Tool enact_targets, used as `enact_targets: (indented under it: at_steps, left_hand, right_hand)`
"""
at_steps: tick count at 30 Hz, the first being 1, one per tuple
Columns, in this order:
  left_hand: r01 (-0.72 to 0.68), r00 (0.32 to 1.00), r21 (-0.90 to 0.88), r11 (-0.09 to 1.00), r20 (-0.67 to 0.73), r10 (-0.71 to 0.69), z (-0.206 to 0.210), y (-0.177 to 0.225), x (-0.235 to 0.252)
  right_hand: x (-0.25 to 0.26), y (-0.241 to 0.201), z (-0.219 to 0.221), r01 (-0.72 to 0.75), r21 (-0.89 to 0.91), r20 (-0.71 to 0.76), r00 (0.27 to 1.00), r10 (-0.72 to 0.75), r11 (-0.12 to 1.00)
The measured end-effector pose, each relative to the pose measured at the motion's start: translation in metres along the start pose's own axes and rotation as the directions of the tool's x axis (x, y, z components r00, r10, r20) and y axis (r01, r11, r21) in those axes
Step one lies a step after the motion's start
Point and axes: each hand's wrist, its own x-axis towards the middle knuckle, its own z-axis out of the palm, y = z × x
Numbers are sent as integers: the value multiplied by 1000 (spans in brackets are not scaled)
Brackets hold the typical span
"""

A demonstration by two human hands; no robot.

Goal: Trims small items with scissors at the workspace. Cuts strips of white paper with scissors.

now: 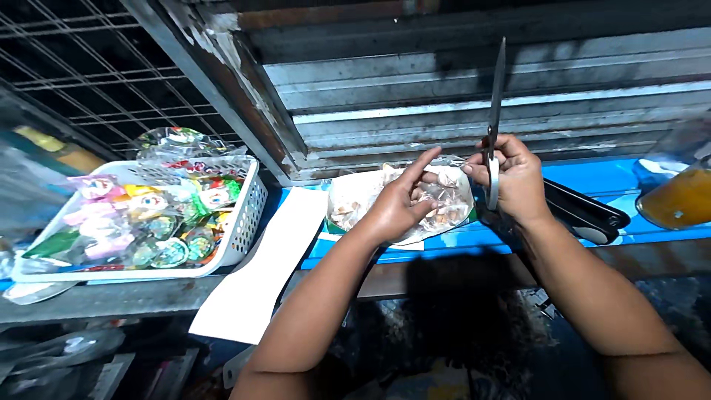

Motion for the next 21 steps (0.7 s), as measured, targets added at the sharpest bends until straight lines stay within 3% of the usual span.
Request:
enact_targets:
  at_steps: [5, 11, 18, 21]
  left_hand:
    - [-30, 997, -105, 994, 67, 37, -3, -3, -2]
    - [-29, 984, -33, 999, 173, 34, -8, -6, -1]
    - [-63, 996, -33, 997, -65, 61, -25, 1, 1]
    - [-98, 980, -64, 993, -179, 85, -37, -1, 1]
  right_hand:
    - [1, 1, 1, -20, 9, -21, 1000, 20, 1000]
    - [1, 3, 1, -5, -13, 32, 999, 6, 1000]
    - [10, -3, -19, -120, -174, 147, 978, 147, 977]
    - [15, -7, -35, -178, -306, 267, 927, 264, 935]
